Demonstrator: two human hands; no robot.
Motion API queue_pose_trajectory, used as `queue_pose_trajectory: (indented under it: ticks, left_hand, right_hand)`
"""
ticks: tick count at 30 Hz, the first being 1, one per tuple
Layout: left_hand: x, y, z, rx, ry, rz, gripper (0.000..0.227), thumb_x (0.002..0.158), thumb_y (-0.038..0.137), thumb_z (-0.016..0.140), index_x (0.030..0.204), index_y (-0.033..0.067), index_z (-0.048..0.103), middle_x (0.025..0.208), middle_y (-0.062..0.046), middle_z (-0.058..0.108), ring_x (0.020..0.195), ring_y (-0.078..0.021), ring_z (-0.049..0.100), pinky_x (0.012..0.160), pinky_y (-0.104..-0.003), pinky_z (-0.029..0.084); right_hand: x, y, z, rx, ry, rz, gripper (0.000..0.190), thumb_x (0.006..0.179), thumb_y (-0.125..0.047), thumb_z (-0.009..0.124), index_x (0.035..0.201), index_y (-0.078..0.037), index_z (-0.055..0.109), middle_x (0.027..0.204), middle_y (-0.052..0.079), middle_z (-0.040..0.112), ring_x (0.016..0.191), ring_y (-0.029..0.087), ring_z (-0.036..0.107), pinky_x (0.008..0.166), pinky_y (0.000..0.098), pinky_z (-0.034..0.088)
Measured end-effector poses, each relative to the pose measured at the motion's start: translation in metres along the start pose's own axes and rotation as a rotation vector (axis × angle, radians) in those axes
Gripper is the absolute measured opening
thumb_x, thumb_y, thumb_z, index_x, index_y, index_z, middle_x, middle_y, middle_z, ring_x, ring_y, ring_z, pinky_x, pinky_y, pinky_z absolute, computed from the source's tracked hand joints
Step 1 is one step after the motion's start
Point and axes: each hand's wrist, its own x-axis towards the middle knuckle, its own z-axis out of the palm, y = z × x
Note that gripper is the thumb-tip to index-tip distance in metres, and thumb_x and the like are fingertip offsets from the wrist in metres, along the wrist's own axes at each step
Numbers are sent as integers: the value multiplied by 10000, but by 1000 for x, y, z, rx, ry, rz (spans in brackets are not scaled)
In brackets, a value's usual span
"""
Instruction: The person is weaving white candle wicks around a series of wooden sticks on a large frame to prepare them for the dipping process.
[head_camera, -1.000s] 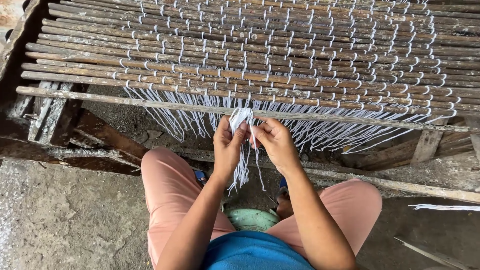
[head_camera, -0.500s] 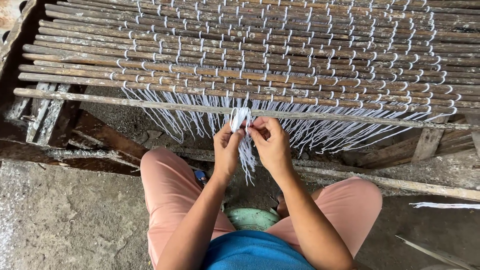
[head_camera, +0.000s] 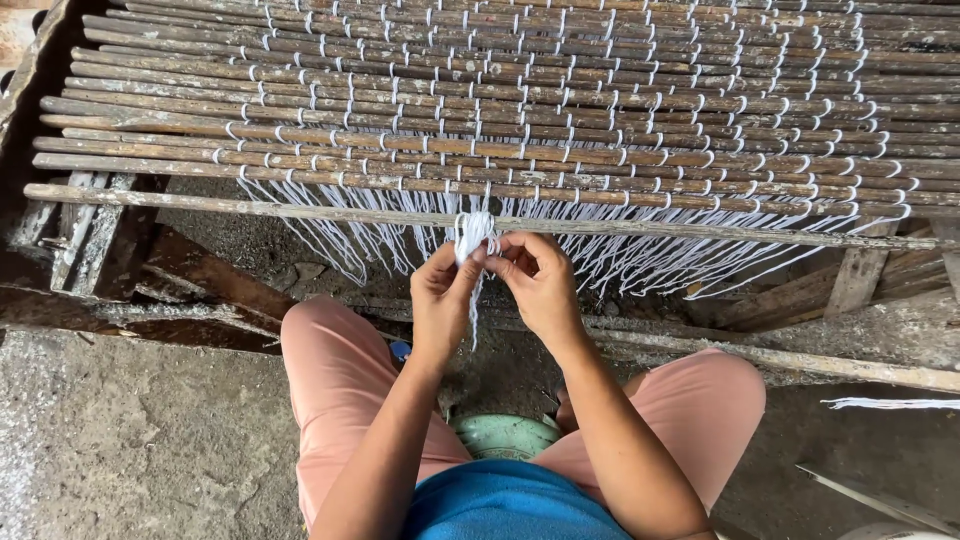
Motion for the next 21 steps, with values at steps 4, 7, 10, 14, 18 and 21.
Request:
queue_pose_trajectory:
  ticks: [4, 7, 10, 14, 18, 21]
  left_hand:
    - [7, -10, -10, 36, 50, 57, 156, 1015, 143, 638, 966, 7, 697, 825, -158, 716, 717, -204, 639, 752, -385, 552]
    - [8, -1, -11, 8, 89, 31, 178, 1040, 124, 596, 930, 15, 683, 832, -91, 722, 756, -156, 686, 756, -331, 574]
    - [10, -9, -12, -23, 134, 18, 174, 1050, 115, 580, 947, 5, 667, 774, -84, 692, 687, -133, 658, 688, -281, 558]
    - [11, -14, -7, -25, 268, 102, 177, 1052, 108, 566, 920, 31, 653, 683, -66, 640, 595, -118, 595, 602, -255, 508]
    - [10, -22, -9, -13, 329, 90, 191, 1064, 109, 544, 910, 35, 631, 662, -54, 623, 574, -109, 569, 576, -234, 468]
    - [8, -24, -10, 3, 279, 47, 182, 1051, 115, 569, 914, 28, 651, 662, -60, 636, 572, -113, 570, 575, -238, 488]
  right_hand:
    - [-1, 5, -9, 107, 0, 28, 116, 885, -97, 813, 976, -65, 750, 868, 69, 723, 761, 111, 631, 708, 237, 531]
    - [0, 0, -12, 314, 18, 85, 84, 940, -78, 758, 997, -33, 716, 928, 95, 719, 864, 122, 641, 812, 255, 547]
    - [-1, -6, -15, 434, 21, 157, 89, 963, -84, 718, 1014, -14, 695, 939, 122, 724, 899, 161, 680, 874, 298, 557]
    - [0, 12, -9, 401, -4, 145, 78, 953, -71, 729, 996, -19, 690, 923, 105, 725, 916, 128, 670, 889, 280, 545]
    - [-2, 1, -13, 506, 24, 174, 109, 954, -102, 729, 1034, -52, 673, 968, 78, 717, 941, 134, 671, 929, 294, 536]
    - [-4, -4, -19, 658, -2, 202, 89, 961, -66, 687, 1029, -49, 631, 996, 98, 704, 972, 163, 664, 933, 298, 521]
